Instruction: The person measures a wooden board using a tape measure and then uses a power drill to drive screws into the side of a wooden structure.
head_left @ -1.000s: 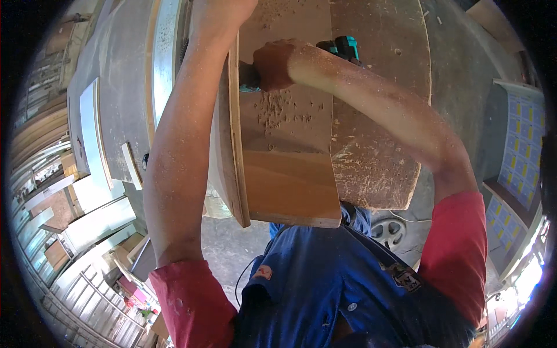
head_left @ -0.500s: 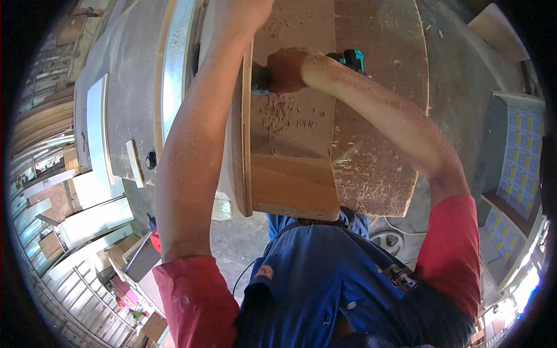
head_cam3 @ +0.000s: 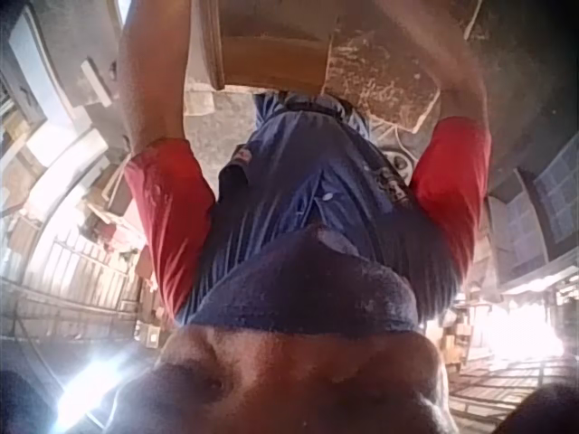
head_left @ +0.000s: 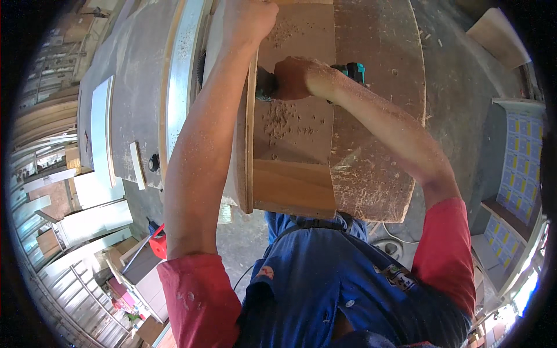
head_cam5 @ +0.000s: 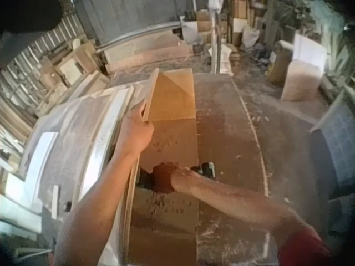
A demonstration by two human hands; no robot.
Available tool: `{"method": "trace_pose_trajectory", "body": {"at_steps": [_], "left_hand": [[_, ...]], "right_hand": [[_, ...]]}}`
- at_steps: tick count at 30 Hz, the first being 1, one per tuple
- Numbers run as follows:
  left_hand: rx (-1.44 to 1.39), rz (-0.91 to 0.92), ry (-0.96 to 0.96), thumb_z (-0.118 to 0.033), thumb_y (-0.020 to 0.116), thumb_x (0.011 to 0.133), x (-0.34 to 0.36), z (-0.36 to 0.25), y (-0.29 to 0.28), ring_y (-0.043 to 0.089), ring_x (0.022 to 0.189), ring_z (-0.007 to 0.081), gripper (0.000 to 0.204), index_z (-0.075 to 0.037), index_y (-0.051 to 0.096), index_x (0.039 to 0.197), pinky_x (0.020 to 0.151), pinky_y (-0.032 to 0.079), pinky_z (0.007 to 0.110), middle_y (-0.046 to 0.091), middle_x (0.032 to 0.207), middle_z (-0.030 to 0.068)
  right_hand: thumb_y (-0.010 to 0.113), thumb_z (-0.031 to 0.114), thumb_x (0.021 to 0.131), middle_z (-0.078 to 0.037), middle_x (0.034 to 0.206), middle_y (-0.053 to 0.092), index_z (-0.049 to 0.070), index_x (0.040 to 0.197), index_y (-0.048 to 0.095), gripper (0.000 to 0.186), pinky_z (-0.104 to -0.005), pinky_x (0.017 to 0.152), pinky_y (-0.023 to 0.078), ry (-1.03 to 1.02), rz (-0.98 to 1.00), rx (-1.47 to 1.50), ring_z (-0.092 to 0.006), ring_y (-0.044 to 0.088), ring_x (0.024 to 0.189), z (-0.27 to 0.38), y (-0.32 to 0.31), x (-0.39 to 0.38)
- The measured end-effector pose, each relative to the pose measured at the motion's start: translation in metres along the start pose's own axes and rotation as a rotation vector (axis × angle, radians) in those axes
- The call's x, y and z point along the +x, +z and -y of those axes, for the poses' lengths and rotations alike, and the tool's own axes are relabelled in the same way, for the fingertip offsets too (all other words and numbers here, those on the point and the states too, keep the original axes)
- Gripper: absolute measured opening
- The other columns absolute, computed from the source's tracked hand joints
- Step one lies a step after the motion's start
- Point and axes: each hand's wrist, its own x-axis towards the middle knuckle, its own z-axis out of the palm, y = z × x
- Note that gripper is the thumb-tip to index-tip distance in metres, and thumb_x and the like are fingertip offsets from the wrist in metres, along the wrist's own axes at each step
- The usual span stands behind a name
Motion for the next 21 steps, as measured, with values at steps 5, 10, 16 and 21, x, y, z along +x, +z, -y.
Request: {"method": "trace_pose_trajectory", "body": {"at_steps": [5, 10, 16, 21], "left_hand": [[0.045, -0.006, -0.015, 0.001, 0.051, 0.080, -0.001, 0.000, 0.000, 0.054, 0.125, 0.0433, 0.059, 0.000, 0.052, 0.139, 0.106, 0.044, 0.045, 0.059, 0.131, 0.0287], [-0.013, 0.027, -0.049, 0.002, 0.051, 0.079, -0.002, -0.010, -0.008, 0.055, 0.124, 0.0441, 0.059, 0.000, 0.052, 0.138, 0.105, 0.045, 0.044, 0.060, 0.130, 0.0283], [-0.079, 0.081, -0.104, 0.002, 0.050, 0.079, -0.001, -0.013, -0.009, 0.054, 0.125, 0.0428, 0.059, 0.000, 0.052, 0.138, 0.106, 0.044, 0.044, 0.059, 0.131, 0.0281], [-0.028, 0.040, -0.053, 0.003, 0.050, 0.079, 0.000, 0.003, 0.000, 0.051, 0.129, 0.0421, 0.060, 0.001, 0.052, 0.139, 0.109, 0.041, 0.044, 0.057, 0.134, 0.0284]], "right_hand": [[0.066, 0.044, 0.086, -0.017, 0.106, 0.074, 0.006, 0.107, 0.075, 0.045, -0.0483, 0.087, 0.057, 0.008, 0.072, 0.000, -0.0334, 0.071, 0.100, 0.001, -0.007, -0.006], [0.067, 0.047, 0.083, -0.020, 0.099, 0.073, 0.003, 0.098, 0.075, 0.047, -0.0459, 0.086, 0.056, -0.006, -0.014, 0.049, -0.0371, 0.070, 0.098, -0.002, -0.004, -0.014], [0.066, 0.044, 0.085, -0.016, 0.110, 0.072, 0.007, 0.110, 0.072, 0.044, -0.0458, 0.093, 0.053, -0.037, -0.093, 0.079, -0.0359, 0.067, 0.107, -0.009, -0.001, -0.022], [0.066, 0.041, 0.087, -0.015, 0.113, 0.071, 0.010, 0.115, 0.070, 0.042, -0.0468, 0.093, 0.055, -0.033, -0.035, 0.091, -0.0342, 0.067, 0.108, -0.008, -0.004, -0.018]]}}
